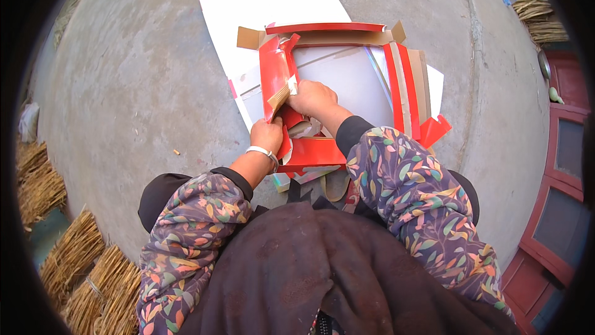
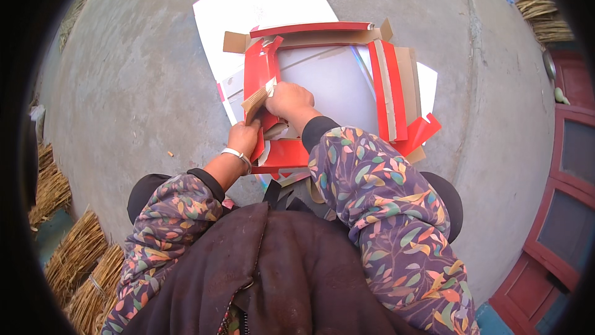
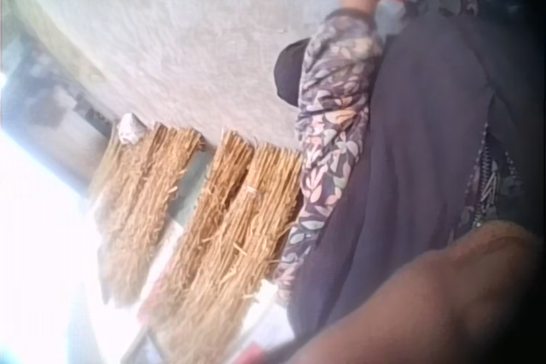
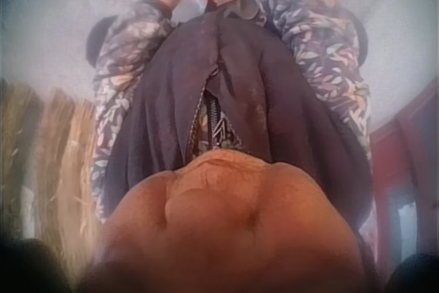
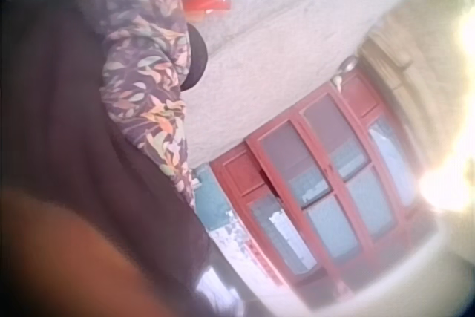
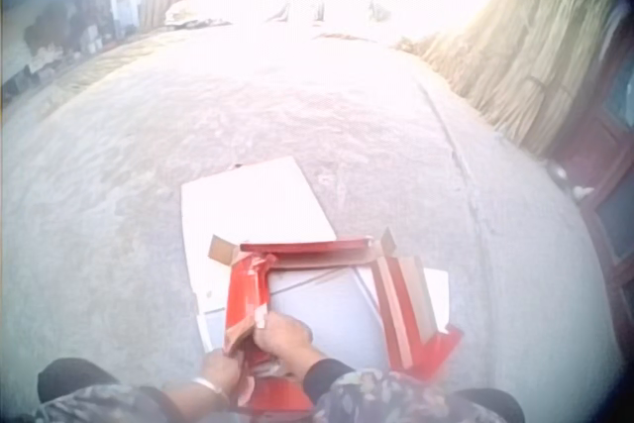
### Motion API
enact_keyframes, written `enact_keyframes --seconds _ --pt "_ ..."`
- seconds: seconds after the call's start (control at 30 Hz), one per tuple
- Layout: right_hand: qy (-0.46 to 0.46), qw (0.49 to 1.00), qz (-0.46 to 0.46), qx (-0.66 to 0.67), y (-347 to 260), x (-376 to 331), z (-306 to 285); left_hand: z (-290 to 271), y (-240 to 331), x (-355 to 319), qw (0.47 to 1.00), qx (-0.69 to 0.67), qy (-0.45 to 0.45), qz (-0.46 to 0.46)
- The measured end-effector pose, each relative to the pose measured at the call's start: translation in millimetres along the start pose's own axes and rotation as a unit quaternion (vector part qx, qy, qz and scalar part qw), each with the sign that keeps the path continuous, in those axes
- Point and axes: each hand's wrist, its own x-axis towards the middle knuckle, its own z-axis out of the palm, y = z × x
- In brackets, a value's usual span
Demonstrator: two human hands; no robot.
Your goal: The person assembles a red cardboard box by folding and tucking its flaps into place. They then insert a white paper sheet and attach a beige ribbon handle to the finished box.
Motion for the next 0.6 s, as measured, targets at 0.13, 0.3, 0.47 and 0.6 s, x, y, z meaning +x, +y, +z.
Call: enact_keyframes --seconds 0.13,0.3,0.47,0.6 --pt "-0.018 0.999 0.008 0.025 1 1 -8 7 -13 9 0.999 -0.005 0.026 -0.04" --pt "-0.014 0.999 -0.027 0.012 20 2 -30 23 8 1 0.997 -0.035 0.018 -0.072" --pt "-0.002 0.995 -0.094 -0.017 28 9 -32 17 28 -11 0.998 0.035 0.012 -0.056" --pt "-0.048 0.993 -0.108 0.018 33 15 -37 17 33 -16 0.996 0.067 0.024 -0.044"
